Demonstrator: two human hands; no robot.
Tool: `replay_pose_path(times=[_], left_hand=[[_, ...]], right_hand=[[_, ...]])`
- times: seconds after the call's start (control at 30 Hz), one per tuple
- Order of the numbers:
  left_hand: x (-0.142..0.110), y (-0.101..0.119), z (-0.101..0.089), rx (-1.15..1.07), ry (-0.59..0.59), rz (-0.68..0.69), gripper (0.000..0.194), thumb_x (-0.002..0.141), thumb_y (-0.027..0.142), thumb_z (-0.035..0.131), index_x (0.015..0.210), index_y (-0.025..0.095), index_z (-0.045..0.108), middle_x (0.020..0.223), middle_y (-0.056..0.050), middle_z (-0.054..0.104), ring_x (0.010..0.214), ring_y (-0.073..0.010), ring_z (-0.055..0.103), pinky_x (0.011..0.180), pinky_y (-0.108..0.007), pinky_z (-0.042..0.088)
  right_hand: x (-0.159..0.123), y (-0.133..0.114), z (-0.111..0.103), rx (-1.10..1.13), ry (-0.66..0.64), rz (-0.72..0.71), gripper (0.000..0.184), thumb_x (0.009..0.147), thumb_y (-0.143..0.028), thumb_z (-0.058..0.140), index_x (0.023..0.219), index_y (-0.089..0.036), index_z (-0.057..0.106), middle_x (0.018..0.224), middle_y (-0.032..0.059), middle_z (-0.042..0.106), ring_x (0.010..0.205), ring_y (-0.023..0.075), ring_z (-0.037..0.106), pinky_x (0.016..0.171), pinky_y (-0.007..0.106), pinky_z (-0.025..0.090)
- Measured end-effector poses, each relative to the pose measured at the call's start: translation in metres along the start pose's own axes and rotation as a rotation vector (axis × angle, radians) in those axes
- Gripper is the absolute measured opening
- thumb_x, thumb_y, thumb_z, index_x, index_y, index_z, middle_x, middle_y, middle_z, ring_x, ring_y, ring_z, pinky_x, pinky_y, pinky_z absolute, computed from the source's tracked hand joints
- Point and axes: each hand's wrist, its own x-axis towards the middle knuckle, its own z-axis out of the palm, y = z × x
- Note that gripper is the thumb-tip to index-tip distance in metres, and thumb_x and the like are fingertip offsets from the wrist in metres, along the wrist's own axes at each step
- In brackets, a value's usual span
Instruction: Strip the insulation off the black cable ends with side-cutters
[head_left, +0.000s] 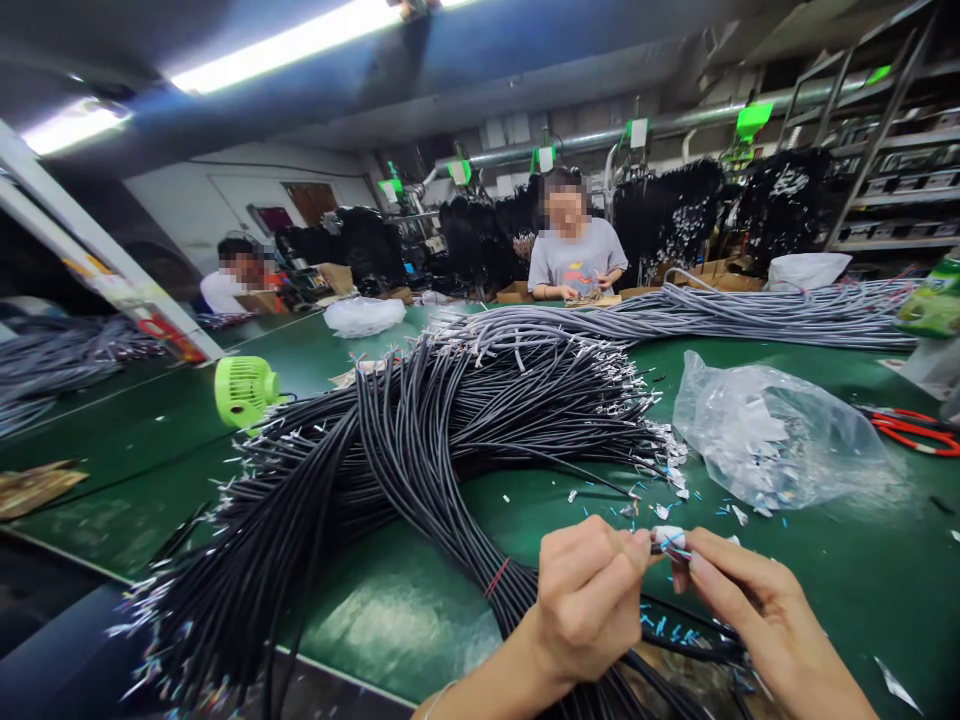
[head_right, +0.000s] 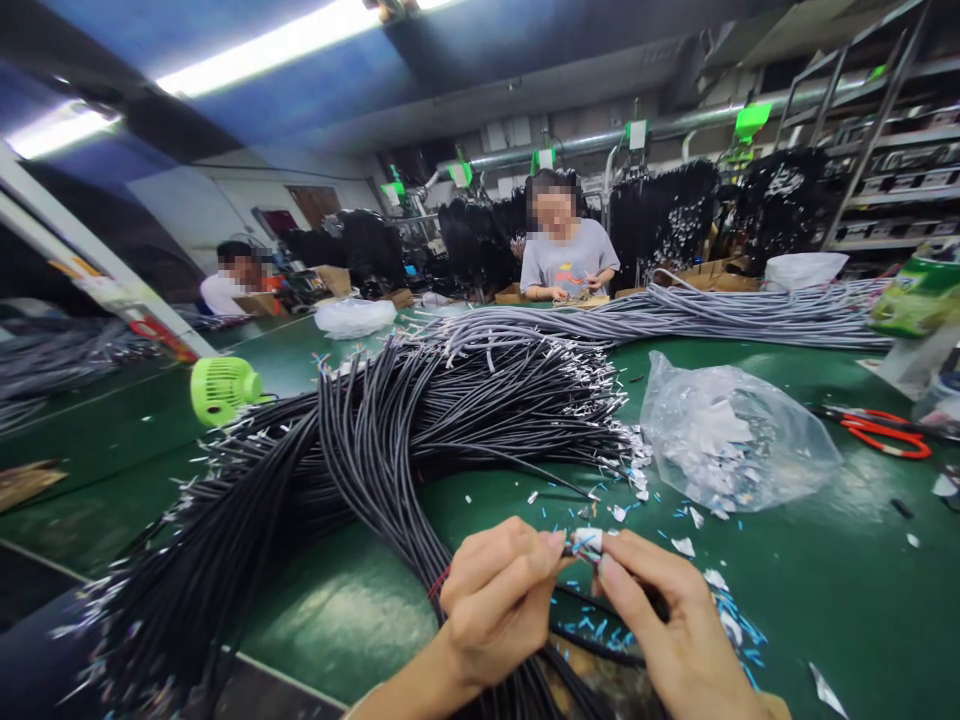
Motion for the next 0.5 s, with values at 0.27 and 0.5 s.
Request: replay_pose_path(times=[0.27, 0.5], left_hand=[[-0.005, -0.001, 0.000, 0.055, 0.003, 0.031, 0.018, 0.080, 0.003, 0.055, 0.093, 0.011, 0.063, 0.058, -0.002, 0.059, 0.048, -0.0100, 0.053, 0.045, -0.022, 0.044], [-0.004, 0.000, 0.001, 0.058, -0.001, 0.031, 0.018, 0.079, 0.002, 0.055, 0.092, 0.011, 0.063, 0.058, -0.001, 0.059, 0.048, -0.0098, 0.052, 0.045, -0.022, 0.044]], right_hand=[[-0.007, 0.019, 0.000, -0.067, 0.006, 0.067, 0.035, 0.083, -0.043, 0.054, 0.106, -0.021, 0.070, 0.108, 0.0116, 0.068, 0.089, 0.0248, 0.068, 0.085, 0.041, 0.052], [-0.009, 0.021, -0.003, -0.116, 0.023, 0.077, 0.034, 0.082, -0.044, 0.056, 0.104, -0.023, 0.071, 0.110, 0.0101, 0.068, 0.101, 0.0270, 0.064, 0.090, 0.043, 0.049]])
